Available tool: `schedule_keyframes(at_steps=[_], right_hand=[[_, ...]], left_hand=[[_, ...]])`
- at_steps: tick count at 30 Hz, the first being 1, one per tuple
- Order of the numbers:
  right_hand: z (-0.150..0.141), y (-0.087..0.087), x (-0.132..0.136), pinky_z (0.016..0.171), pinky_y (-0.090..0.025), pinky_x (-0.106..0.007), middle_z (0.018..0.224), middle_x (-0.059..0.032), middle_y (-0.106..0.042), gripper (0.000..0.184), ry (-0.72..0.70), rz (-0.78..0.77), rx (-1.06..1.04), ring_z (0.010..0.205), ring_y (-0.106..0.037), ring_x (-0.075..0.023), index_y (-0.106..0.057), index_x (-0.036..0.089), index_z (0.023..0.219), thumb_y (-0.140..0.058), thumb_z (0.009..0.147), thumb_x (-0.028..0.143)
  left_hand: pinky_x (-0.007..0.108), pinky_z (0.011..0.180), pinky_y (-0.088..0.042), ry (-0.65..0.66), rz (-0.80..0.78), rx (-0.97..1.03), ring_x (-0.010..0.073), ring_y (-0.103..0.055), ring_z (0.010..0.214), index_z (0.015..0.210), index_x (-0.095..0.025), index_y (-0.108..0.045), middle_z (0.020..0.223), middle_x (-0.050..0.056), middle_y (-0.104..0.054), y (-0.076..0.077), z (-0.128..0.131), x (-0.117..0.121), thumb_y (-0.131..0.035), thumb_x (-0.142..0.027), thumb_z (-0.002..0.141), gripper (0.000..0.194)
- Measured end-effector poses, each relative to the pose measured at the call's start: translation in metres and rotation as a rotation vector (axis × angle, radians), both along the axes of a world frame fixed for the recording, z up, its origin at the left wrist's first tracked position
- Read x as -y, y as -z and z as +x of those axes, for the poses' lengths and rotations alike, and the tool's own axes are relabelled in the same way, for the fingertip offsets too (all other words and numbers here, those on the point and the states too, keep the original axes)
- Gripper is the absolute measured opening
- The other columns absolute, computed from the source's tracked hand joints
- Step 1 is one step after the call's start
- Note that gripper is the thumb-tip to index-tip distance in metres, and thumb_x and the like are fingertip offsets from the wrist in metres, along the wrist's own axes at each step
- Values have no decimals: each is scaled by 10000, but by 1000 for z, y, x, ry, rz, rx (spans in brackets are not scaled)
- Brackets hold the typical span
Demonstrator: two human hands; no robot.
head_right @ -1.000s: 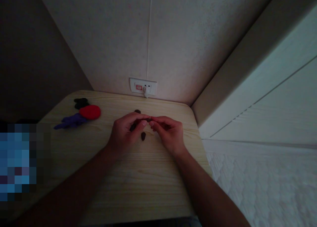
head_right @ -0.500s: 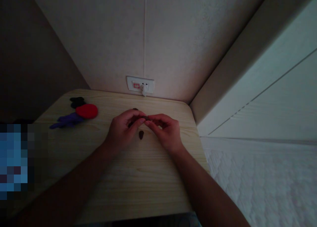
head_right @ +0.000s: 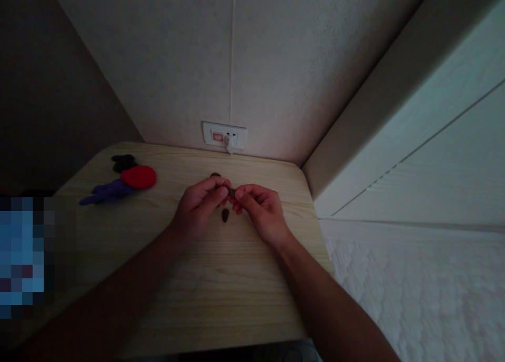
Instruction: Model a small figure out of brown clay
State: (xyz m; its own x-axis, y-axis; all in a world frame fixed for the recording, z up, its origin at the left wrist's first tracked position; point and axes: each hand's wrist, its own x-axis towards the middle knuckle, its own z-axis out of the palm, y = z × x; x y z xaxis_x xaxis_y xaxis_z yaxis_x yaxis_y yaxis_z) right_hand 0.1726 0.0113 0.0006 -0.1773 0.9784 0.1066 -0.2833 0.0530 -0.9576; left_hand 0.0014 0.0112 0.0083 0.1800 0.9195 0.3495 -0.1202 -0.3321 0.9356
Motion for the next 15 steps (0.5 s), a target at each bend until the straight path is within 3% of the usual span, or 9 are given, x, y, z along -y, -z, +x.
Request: schedule_keyframes(at_steps=[7, 12, 15], right_hand=[[0, -1, -1, 611, -525, -270, 730, -1, -763, 238, 146, 133, 92, 615, -620, -122, -841, 245, 837, -948, 775, 449], [-1, -6, 1, 586, -569, -287, 684, -1, -768, 331, 244, 99, 135, 577, -663, -140, -811, 228, 814, -998, 681, 468], [-3, -9, 6, 604, -595, -305, 687, -23, -781, 318, 291, 109, 208, 594, -701, -160, -811, 215, 801, -965, 729, 484]], left_hand=[[274, 700, -542, -139, -37, 64, 156, -694, 759, 936, -199, -722, 852, 12, -739, 5, 3, -2, -848, -301, 814, 204], [274, 684, -534, -184, -1, -49, 157, -707, 729, 833, -190, -774, 797, 15, -760, 3, 1, -1, -804, -277, 851, 94], [271, 696, -548, -190, 17, -84, 159, -728, 735, 848, -189, -803, 810, 20, -796, 3, 1, 1, -761, -258, 885, 89]])
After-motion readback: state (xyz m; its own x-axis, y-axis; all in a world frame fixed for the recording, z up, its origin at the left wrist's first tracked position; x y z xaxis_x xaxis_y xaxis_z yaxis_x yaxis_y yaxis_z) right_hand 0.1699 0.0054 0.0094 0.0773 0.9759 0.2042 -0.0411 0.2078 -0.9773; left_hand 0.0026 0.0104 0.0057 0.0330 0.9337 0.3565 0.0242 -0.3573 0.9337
